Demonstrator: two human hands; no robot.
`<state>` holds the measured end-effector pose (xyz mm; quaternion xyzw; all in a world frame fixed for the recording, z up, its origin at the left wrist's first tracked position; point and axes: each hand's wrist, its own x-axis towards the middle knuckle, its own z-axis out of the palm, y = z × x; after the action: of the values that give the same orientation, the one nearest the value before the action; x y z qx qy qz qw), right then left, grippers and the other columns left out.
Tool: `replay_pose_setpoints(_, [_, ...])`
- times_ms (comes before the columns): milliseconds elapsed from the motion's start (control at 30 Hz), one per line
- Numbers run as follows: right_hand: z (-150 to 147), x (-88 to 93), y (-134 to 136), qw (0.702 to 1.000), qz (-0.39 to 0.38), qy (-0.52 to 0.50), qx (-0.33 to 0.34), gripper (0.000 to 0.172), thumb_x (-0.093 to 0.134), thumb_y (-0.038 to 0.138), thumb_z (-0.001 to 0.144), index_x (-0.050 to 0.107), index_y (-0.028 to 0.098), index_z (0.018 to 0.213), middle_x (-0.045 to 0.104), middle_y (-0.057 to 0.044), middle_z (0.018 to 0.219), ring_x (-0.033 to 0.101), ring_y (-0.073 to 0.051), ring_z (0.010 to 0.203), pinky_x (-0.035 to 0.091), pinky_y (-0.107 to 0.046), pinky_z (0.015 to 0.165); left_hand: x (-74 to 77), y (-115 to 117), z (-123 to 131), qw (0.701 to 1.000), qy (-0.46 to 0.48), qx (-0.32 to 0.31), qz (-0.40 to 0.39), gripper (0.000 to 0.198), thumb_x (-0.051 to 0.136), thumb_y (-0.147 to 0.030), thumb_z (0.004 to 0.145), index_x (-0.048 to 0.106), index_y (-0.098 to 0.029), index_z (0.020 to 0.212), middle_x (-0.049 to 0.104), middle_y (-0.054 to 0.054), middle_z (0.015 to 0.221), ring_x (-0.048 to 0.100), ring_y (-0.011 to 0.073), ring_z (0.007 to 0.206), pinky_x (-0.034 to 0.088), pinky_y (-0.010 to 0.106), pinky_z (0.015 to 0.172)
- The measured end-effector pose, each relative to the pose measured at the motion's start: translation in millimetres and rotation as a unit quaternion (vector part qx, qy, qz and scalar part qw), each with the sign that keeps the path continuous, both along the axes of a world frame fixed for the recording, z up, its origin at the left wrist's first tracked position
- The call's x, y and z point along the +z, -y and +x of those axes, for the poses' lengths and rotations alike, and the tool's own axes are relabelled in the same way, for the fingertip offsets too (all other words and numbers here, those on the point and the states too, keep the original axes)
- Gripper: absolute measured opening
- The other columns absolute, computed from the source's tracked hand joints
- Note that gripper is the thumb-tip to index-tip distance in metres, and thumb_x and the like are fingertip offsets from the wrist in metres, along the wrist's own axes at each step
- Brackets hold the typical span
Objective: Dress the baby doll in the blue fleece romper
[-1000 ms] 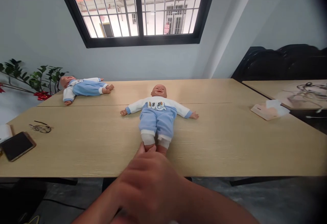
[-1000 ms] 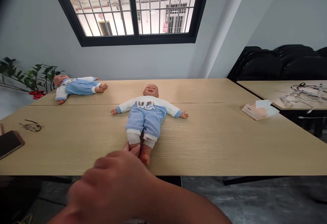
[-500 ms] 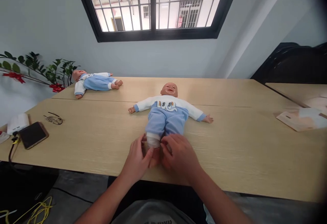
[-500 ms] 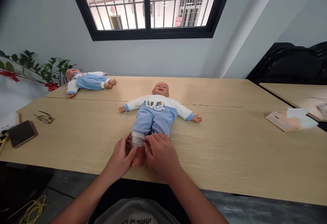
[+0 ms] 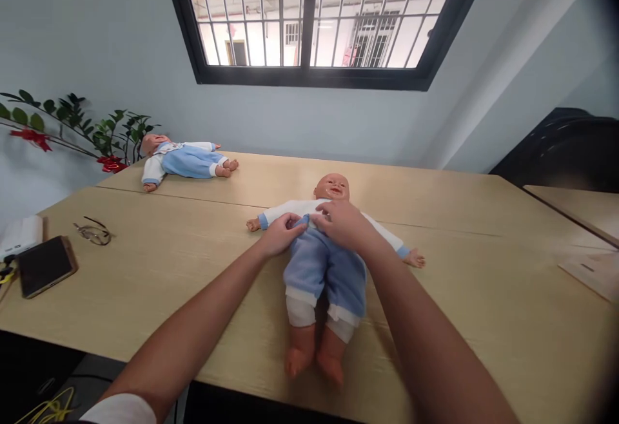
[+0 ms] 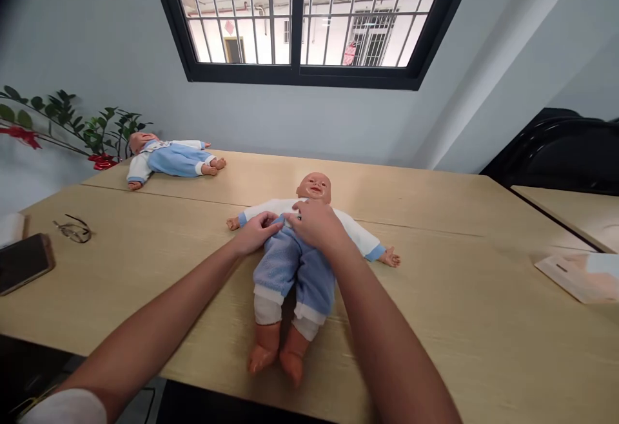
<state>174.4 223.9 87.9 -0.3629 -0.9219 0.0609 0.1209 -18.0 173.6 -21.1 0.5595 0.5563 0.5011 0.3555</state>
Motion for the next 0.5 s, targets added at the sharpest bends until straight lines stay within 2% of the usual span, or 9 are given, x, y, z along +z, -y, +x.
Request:
replay_pose_setpoints(100, [-7, -12.9, -8, 0.999, -0.015, 0.031, 0.039, 0.017, 0.065, 0.033, 0.094, 0.072, 0.019, 0.099, 0.073, -0.011, 0.103, 0.064, -0.025, 0.096, 0.041, -0.032, 0.077, -9.4, -2, -5, 0.999, 0.033, -0.003, 0.025, 0.039, 0.07, -0.054, 0.087, 0.062, -0.017, 0.094, 0.064, 0.001, 0.085, 0.058, 0.0152, 0.077, 0.048, 0.028, 0.071])
replay_pose_setpoints(167, [-10, -19.3, -10, 0.998, -0.001, 0.025, 0.066, 0.009, 0.064, 0.024, 0.093, 0.07, 0.019, 0.096, 0.071, -0.01, 0.101, 0.063, -0.025, 0.095, 0.041, -0.032, 0.08, -13.6, -1, -10, 0.997, 0.063, -0.005, 0.047, 0.036, 0.067, -0.053, 0.09, 0.06, -0.018, 0.095, 0.064, 0.001, 0.087, 0.058, 0.015, 0.079, 0.048, 0.028, 0.072])
replay_pose_setpoints(233, [-11, -22.6, -11, 0.997, 0.021, 0.001, 0.079, 0.008, 0.06, 0.016, 0.093, 0.067, 0.018, 0.095, 0.069, -0.01, 0.102, 0.061, -0.024, 0.095, 0.041, -0.032, 0.081, -15.7, -2, -15, 0.995, 0.072, -0.004, 0.067, 0.032, 0.066, -0.049, 0.092, 0.06, -0.018, 0.098, 0.066, 0.002, 0.09, 0.06, 0.0154, 0.082, 0.05, 0.028, 0.076])
replay_pose_setpoints(367, [-14, -23.8, -13, 0.996, 0.043, -0.035, 0.063, 0.016, 0.051, 0.006, 0.091, 0.06, 0.019, 0.093, 0.068, -0.008, 0.098, 0.059, -0.022, 0.086, 0.038, -0.031, 0.074, -17.0, -6, -21, 0.995, -0.016, -0.012, 0.096, 0.019, 0.069, -0.034, 0.09, 0.063, -0.019, 0.101, 0.07, 0.004, 0.097, 0.065, 0.0174, 0.091, 0.052, 0.031, 0.085])
replay_pose_setpoints(433, [-14, -22.7, -11, 0.998, 0.03, -0.03, 0.041, 0.015, 0.05, 0.009, 0.093, 0.058, 0.02, 0.089, 0.068, -0.006, 0.091, 0.058, -0.021, 0.079, 0.036, -0.032, 0.069, -16.7, -7, -22, 0.99, -0.082, 0.029, 0.11, 0.011, 0.069, -0.026, 0.087, 0.066, -0.02, 0.096, 0.07, 0.003, 0.093, 0.065, 0.0172, 0.087, 0.053, 0.031, 0.082])
replay_pose_setpoints(500, [-14, -20.3, -7, 0.999, -0.002, -0.027, 0.026, 0.006, 0.056, 0.016, 0.094, 0.059, 0.02, 0.092, 0.07, -0.006, 0.091, 0.06, -0.022, 0.079, 0.037, -0.032, 0.069, -15.2, -5, -21, 0.972, -0.132, 0.123, 0.148, 0.007, 0.068, -0.017, 0.084, 0.064, -0.02, 0.089, 0.068, 0.001, 0.086, 0.063, 0.0164, 0.081, 0.052, 0.03, 0.078])
